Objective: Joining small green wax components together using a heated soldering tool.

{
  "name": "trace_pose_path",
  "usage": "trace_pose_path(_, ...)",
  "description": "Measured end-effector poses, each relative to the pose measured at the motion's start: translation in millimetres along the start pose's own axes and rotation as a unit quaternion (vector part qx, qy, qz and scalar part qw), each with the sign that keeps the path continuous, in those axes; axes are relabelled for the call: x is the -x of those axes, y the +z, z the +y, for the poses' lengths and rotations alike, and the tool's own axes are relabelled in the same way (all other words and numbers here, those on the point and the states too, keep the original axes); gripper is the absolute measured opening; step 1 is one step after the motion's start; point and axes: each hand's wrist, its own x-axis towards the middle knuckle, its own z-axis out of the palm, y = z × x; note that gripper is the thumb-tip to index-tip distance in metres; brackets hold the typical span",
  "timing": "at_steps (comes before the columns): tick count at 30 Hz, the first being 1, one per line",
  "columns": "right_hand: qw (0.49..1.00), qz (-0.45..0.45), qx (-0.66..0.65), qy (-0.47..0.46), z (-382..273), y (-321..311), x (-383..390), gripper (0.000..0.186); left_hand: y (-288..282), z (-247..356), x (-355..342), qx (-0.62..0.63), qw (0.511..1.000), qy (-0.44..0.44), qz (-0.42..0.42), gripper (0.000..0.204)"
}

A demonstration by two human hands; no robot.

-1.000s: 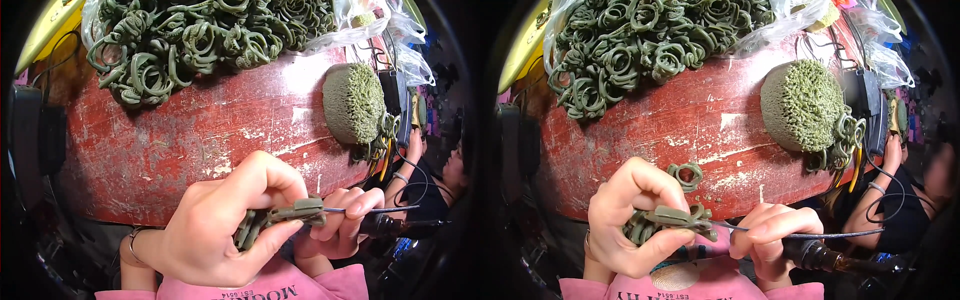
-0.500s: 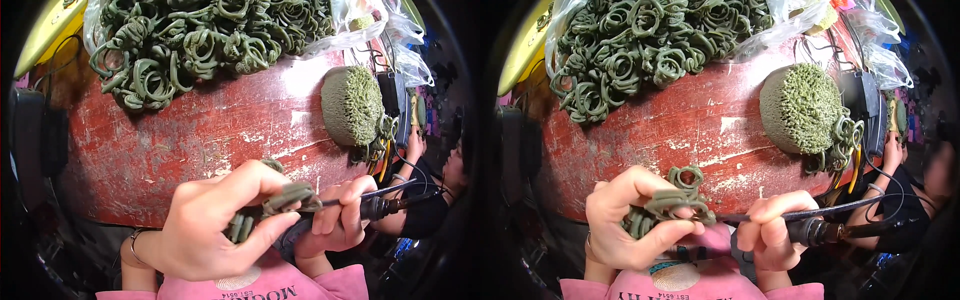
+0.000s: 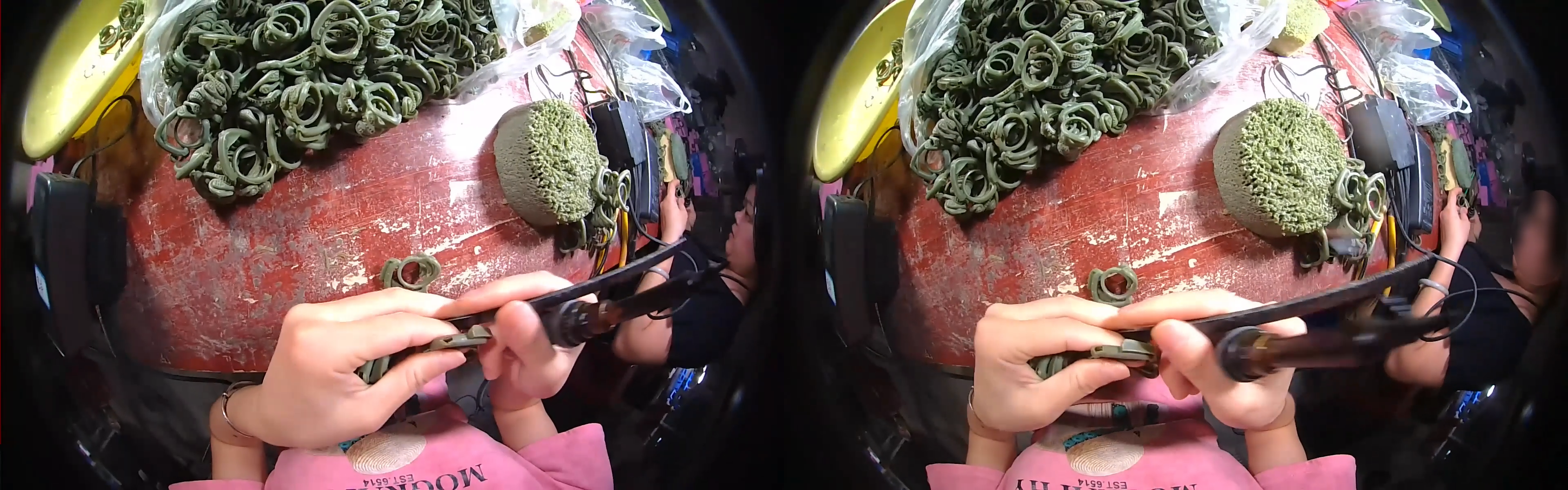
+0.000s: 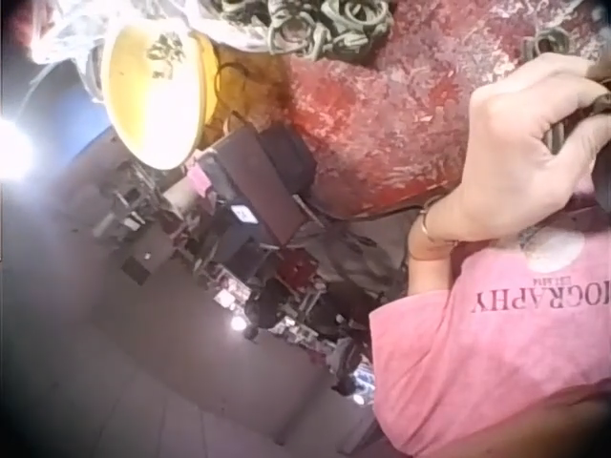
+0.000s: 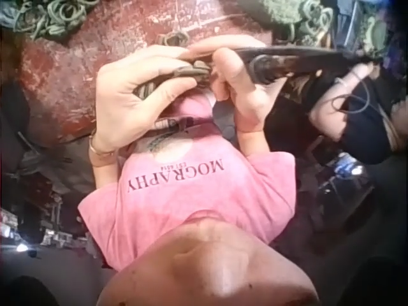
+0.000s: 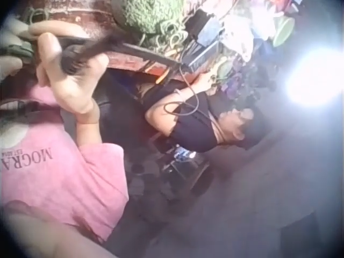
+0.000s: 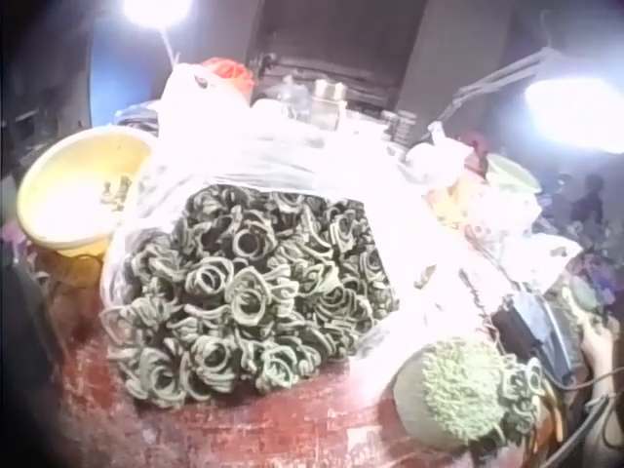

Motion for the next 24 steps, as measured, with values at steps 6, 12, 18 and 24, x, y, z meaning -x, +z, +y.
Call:
trace_pose_path(6, 0.974, 0.181, -0.008, -0.139, 4, -18, 17, 0.030, 3, 3, 1, 0.028, 0.996, 0.041, 0.071, 0.014)
trace_pose_path(12, 0.985, 0.038, -0.013, -0.167, 9, -12, 22, 0.029, 2, 5, 9, 0.018, 0.990, 0.074, 0.119, 0.016)
trace_pose_path(18, 0.961, 0.044, -0.012, -0.273, 21, -3, 22, 0.024, 2, 12, 17, -0.073, 0.989, 0.060, 0.113, 0.023)
trace_pose_path(24, 0.964, 0.020, 0.054, -0.259, 10, 0, 20, 0.023, -1, 10, 14, -0.006, 0.992, 0.083, 0.097, 0.027)
